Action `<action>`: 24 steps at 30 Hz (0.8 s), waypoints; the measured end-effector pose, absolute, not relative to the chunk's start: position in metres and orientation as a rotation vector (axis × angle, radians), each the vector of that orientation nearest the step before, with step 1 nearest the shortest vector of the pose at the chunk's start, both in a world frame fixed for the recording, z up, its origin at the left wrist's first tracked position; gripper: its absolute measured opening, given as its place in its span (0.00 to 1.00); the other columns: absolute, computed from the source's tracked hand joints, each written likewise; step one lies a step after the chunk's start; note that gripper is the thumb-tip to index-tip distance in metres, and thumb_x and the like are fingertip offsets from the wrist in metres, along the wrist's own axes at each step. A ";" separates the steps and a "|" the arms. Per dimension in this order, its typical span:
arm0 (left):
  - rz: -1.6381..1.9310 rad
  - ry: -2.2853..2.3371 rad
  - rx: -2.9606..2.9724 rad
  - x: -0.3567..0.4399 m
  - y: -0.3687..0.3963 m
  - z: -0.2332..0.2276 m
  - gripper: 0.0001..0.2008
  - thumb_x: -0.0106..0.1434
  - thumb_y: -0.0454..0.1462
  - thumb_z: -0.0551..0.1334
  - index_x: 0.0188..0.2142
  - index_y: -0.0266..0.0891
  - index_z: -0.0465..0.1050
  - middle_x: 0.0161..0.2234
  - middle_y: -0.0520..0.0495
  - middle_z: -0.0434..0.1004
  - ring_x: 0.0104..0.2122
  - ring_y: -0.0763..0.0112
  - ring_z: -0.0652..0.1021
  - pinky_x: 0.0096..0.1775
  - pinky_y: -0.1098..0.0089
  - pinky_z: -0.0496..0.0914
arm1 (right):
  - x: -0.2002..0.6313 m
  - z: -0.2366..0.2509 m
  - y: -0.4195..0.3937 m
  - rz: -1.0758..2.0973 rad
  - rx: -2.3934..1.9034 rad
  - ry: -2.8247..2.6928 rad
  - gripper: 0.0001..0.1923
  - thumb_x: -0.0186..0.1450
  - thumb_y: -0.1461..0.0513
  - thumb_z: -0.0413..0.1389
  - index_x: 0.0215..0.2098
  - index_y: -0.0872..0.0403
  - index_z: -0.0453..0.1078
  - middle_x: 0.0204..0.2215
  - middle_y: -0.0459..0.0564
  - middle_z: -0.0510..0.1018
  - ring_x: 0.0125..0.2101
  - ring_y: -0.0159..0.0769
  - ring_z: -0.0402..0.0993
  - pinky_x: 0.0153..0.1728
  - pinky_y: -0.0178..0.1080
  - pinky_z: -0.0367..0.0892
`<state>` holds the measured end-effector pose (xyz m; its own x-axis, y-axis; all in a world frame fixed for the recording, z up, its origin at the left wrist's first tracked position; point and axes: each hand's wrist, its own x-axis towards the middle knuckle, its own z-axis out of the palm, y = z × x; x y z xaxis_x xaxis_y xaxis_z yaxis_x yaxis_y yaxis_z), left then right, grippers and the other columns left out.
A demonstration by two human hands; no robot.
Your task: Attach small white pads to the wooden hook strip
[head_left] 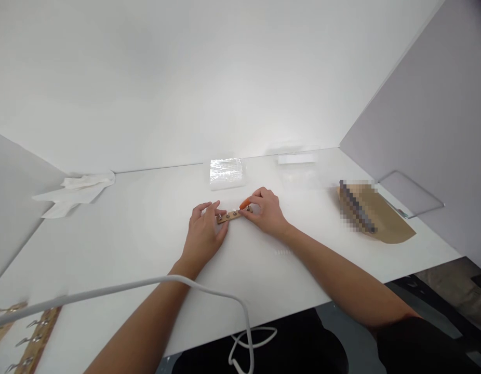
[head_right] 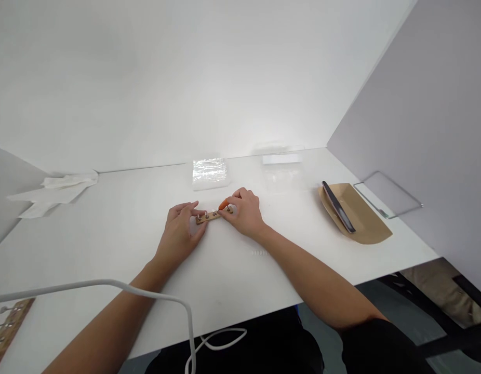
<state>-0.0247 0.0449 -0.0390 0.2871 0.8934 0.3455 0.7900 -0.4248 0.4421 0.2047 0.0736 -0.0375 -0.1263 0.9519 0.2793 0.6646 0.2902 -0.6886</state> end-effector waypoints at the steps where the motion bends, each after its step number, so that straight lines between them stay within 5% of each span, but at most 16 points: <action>1: 0.825 1.575 2.344 -0.025 0.045 -0.038 0.26 0.71 0.40 0.62 0.66 0.40 0.62 0.51 0.42 0.84 0.63 0.47 0.67 0.60 0.46 0.70 | 0.205 -0.038 0.074 0.523 -1.450 -1.873 0.03 0.66 0.55 0.69 0.39 0.42 0.82 0.41 0.48 0.71 0.46 0.44 0.70 0.57 0.54 0.64; 12: 0.833 1.597 2.253 -0.025 0.047 -0.036 0.22 0.72 0.42 0.63 0.62 0.41 0.65 0.49 0.45 0.85 0.60 0.51 0.69 0.60 0.48 0.69 | 0.214 -0.034 0.073 0.585 -1.360 -1.956 0.09 0.65 0.58 0.68 0.44 0.45 0.81 0.44 0.50 0.73 0.48 0.46 0.70 0.54 0.52 0.69; 18: 0.837 1.579 2.247 -0.027 0.047 -0.037 0.23 0.72 0.43 0.62 0.63 0.41 0.64 0.50 0.44 0.85 0.59 0.50 0.69 0.59 0.47 0.70 | 0.222 -0.027 0.071 0.724 -1.193 -1.990 0.29 0.66 0.60 0.65 0.64 0.44 0.66 0.54 0.49 0.77 0.58 0.45 0.69 0.60 0.52 0.68; 24: 0.855 1.566 2.264 -0.026 0.045 -0.034 0.22 0.73 0.43 0.62 0.62 0.41 0.64 0.49 0.45 0.85 0.59 0.50 0.69 0.57 0.49 0.71 | 0.220 -0.028 0.074 0.853 -1.174 -1.978 0.17 0.70 0.60 0.59 0.56 0.47 0.68 0.58 0.48 0.78 0.59 0.42 0.73 0.60 0.50 0.68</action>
<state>-0.0263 0.0451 -0.0344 0.2462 0.9151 0.3192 0.7633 -0.3861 0.5181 0.2202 0.0737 -0.0279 -0.3663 0.9047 0.2174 0.4625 0.3798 -0.8011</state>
